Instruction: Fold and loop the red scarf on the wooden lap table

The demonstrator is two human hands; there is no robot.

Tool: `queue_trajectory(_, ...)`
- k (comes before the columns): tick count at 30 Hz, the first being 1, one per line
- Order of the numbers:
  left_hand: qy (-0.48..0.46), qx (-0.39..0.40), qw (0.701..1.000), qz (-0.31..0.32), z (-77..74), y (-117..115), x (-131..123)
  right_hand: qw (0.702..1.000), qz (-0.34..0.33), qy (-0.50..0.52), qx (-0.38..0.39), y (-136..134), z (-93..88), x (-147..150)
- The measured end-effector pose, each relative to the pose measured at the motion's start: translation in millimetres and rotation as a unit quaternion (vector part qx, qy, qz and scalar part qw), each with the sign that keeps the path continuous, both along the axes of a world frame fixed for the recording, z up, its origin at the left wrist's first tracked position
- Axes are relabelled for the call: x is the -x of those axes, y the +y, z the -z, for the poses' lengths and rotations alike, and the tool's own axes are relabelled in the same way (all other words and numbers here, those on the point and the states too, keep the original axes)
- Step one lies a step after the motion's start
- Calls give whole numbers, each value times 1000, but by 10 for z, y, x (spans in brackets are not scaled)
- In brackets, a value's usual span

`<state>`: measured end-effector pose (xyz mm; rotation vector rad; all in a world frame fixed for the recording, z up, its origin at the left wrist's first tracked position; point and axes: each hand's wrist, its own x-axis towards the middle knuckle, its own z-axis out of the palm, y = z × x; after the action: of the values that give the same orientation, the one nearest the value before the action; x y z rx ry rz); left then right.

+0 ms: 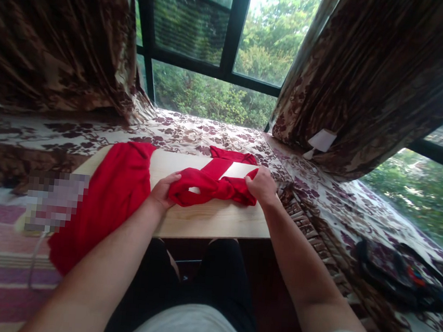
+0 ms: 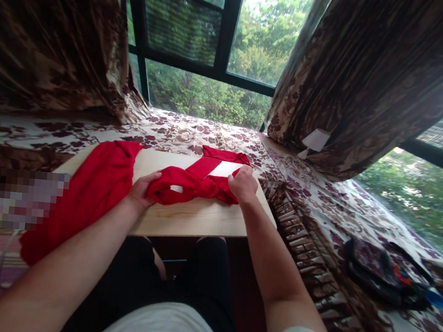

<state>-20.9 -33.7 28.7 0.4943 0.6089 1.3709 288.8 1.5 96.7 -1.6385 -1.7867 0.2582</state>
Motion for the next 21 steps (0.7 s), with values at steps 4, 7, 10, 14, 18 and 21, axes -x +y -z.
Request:
queue_trajectory(4, 40, 33, 999, 10, 5, -12, -22, 979, -121, -159, -49, -273, -59, 446)
queue_trajectory(7, 44, 49, 998, -8, 6, 1, -31, 933, -239, -270, -2, -444, -2, 707)
queue_trajectory(10, 54, 57, 997, -20, 8, 27, -37, 907, -213, -361, 36, -518, 90, 850)
queue_trajectory(14, 73, 73, 994, -33, -1, 42, -43, 904, -161, -393, 47, -487, 168, 889)
queue_trajectory(18, 78, 71, 994, -28, 6, 50, -41, 924, -128, -358, 47, -382, 156, 816)
queue_trajectory(21, 70, 70, 995, -30, 27, 59, -37, 949, -123, -287, 38, -301, 98, 713)
